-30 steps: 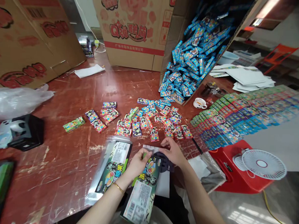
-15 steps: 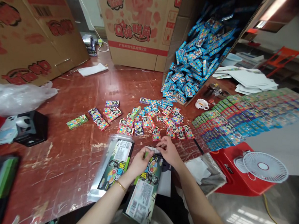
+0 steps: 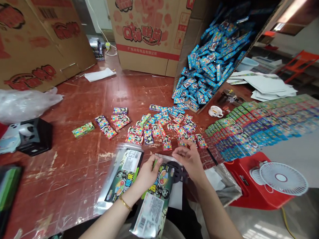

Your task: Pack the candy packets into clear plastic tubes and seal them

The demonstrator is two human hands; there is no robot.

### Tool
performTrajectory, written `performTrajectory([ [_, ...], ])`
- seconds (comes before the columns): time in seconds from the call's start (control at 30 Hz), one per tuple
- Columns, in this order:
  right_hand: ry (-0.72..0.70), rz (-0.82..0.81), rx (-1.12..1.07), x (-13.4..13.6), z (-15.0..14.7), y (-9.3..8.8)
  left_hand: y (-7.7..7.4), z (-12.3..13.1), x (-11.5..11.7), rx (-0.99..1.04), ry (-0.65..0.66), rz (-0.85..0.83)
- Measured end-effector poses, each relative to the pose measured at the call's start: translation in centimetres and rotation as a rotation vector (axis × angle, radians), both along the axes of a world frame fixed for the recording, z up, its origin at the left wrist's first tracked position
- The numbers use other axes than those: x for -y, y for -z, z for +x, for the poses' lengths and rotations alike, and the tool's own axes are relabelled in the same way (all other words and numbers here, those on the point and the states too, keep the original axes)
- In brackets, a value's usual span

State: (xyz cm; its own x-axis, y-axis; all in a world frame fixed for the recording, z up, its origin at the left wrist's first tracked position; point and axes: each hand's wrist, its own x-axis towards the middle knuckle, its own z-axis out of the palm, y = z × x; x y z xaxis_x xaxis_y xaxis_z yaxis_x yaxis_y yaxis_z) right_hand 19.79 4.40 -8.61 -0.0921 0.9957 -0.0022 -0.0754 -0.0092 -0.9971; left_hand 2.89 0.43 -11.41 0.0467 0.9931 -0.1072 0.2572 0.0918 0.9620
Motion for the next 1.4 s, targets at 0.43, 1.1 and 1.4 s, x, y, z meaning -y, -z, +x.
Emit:
performTrajectory([
  [0.43,-0.107,-0.057,-0.133,0.7,-2.4,-3.4,-5.8,-0.5,0.2,-0.067,-0.005,0.193],
  [1.1,-0.470,0.040,0.308,5.0,-3.3,-8.3,-11.1,-8.1,5.5,-0.569,-0.047,0.568],
  [1.4,-0.342,-0.113,-0.195,3.5,-9.2,-6.1,-7.1,-8.3,10.3,0.020,-0.004,0.270],
])
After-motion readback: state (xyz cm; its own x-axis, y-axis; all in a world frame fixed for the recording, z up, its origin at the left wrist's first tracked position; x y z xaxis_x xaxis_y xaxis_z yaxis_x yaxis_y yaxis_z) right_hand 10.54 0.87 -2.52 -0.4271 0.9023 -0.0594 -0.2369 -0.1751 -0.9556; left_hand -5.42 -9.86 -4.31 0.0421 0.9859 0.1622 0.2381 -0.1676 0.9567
